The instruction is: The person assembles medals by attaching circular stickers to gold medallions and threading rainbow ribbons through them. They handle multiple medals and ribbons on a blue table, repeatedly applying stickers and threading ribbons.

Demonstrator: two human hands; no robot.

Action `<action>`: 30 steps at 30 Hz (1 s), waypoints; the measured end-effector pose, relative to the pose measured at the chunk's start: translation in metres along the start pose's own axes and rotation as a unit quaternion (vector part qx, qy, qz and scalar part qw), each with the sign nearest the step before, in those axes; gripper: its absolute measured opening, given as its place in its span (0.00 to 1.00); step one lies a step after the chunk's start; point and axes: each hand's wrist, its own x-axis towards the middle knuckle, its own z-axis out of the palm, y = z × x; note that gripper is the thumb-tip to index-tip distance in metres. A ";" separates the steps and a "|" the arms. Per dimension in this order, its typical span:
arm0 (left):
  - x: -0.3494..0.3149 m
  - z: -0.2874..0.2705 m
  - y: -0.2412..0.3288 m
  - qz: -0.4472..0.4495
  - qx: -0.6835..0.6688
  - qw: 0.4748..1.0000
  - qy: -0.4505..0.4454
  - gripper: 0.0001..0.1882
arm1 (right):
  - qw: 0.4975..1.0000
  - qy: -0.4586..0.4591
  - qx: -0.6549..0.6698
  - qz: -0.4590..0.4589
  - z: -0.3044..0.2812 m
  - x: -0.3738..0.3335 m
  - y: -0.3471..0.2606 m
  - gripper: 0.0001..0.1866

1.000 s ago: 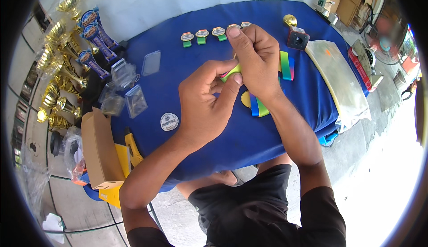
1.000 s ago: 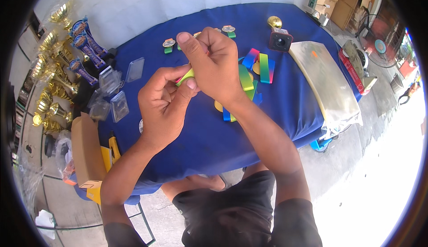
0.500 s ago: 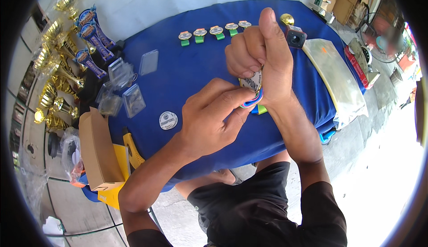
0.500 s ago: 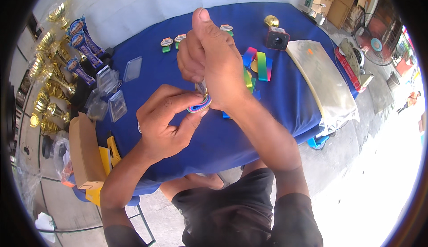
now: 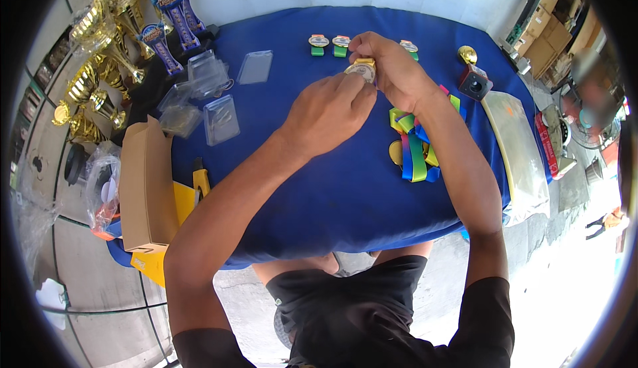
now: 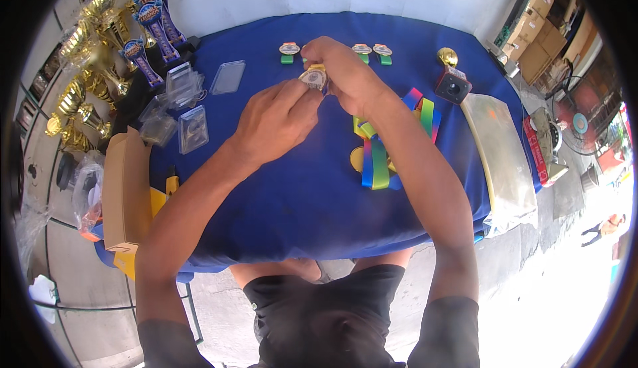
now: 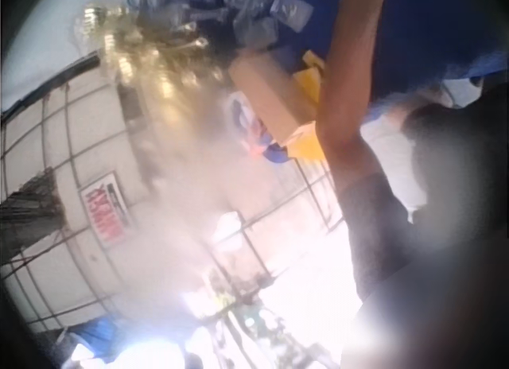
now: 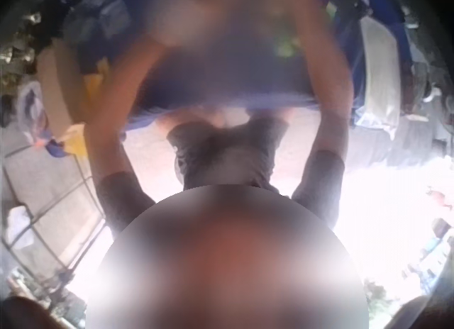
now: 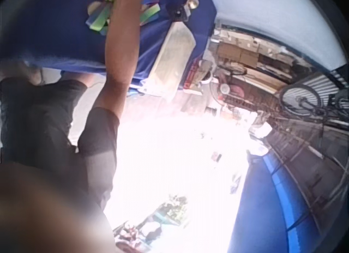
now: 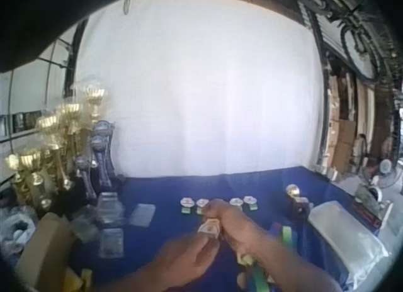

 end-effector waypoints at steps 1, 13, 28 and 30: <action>-0.002 0.006 -0.011 0.010 0.028 0.999 -0.016 0.08 | 1.000 0.011 -0.001 0.011 -0.004 0.010 0.002 0.08; -0.033 0.053 -0.066 -0.149 -0.041 0.958 -0.241 0.08 | 0.944 -0.020 -0.295 -0.146 -0.026 0.124 0.074 0.06; -0.036 0.057 -0.062 -0.122 -0.004 0.964 -0.235 0.06 | 0.767 -0.055 -0.536 -0.348 -0.032 0.122 0.082 0.08; -0.036 0.056 -0.064 -0.114 -0.006 0.965 -0.234 0.06 | 0.791 -0.073 -0.527 -0.302 -0.034 0.121 0.076 0.07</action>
